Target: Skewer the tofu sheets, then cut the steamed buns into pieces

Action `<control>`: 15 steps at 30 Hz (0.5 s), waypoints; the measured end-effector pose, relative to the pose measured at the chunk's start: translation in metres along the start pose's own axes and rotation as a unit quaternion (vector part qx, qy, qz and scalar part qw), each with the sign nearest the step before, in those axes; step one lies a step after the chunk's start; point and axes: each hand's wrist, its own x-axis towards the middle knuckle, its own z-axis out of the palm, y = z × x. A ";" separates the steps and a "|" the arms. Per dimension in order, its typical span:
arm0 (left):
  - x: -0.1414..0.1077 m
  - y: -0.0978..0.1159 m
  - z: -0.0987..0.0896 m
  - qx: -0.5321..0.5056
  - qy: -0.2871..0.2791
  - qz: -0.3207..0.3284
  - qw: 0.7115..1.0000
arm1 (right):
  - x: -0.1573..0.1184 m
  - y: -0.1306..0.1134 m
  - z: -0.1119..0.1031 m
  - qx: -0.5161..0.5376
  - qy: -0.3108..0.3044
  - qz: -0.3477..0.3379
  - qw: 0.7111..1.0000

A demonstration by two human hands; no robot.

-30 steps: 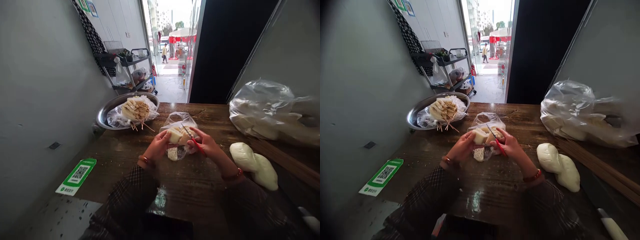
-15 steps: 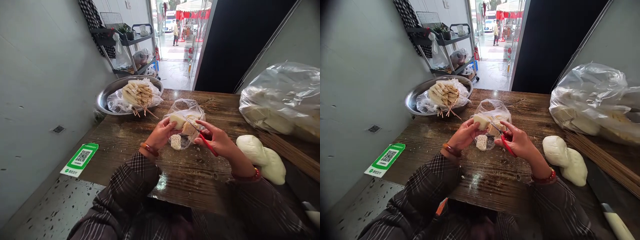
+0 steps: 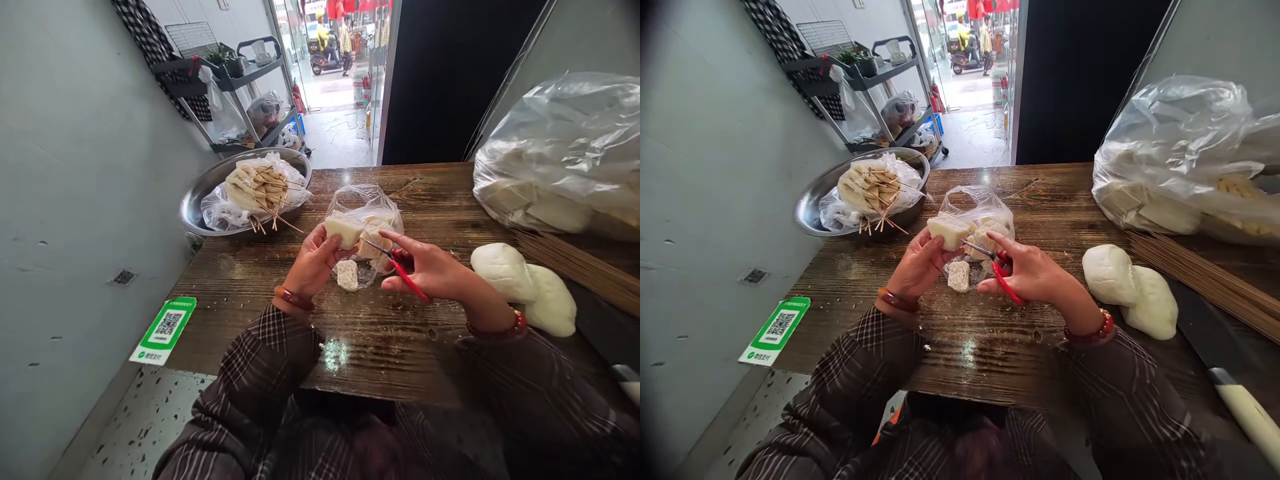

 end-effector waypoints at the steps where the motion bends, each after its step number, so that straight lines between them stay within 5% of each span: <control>1: 0.000 0.000 0.000 0.006 -0.001 -0.002 1.000 | 0.000 0.000 0.000 -0.003 0.000 0.003 1.000; 15: 0.001 -0.004 0.001 0.079 -0.012 -0.013 0.997 | 0.001 0.001 0.002 -0.020 0.008 -0.017 1.000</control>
